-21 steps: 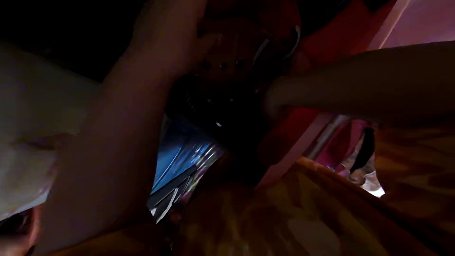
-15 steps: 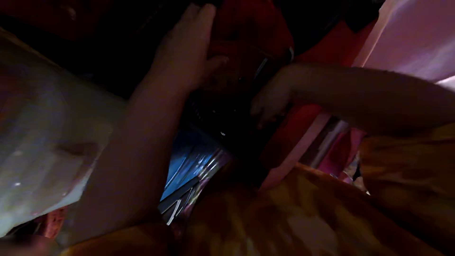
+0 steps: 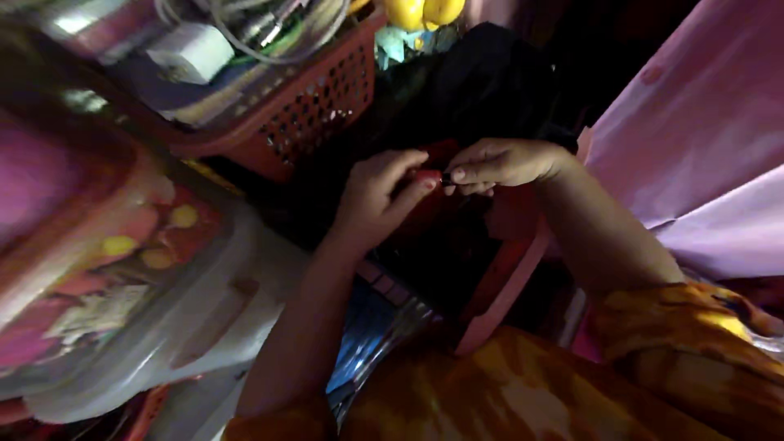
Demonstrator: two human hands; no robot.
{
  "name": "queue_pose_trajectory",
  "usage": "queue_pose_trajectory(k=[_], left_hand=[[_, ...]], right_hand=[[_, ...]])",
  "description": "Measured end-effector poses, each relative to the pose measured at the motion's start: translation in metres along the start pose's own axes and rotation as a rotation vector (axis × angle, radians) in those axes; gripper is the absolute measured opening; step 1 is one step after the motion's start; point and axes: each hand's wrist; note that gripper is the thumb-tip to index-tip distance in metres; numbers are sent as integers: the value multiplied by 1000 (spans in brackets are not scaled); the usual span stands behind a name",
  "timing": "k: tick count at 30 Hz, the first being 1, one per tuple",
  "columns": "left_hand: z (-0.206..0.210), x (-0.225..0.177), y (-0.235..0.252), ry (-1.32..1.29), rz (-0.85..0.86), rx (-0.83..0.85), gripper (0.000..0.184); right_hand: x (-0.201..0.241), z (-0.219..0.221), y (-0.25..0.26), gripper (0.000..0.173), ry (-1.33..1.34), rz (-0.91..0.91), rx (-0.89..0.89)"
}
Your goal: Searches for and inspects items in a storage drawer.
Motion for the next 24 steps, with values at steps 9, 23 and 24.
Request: queue_pose_trajectory(k=[9, 23, 24], left_hand=[[30, -45, -4, 144, -294, -179, 34], [17, -46, 1, -540, -810, 303, 51], [13, -45, -3, -415, -774, 411, 56]], right_hand=[[34, 43, 24, 59, -448, 186, -567], [3, 46, 13, 55, -1205, -501, -644], [13, 43, 5, 58, -1093, -271, -469]])
Point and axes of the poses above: each hand's wrist, its own y-axis towards the middle knuckle, its own z-axis out of the palm, x = y × z, and after that the axes turned 6 degrees about -z, right-handed
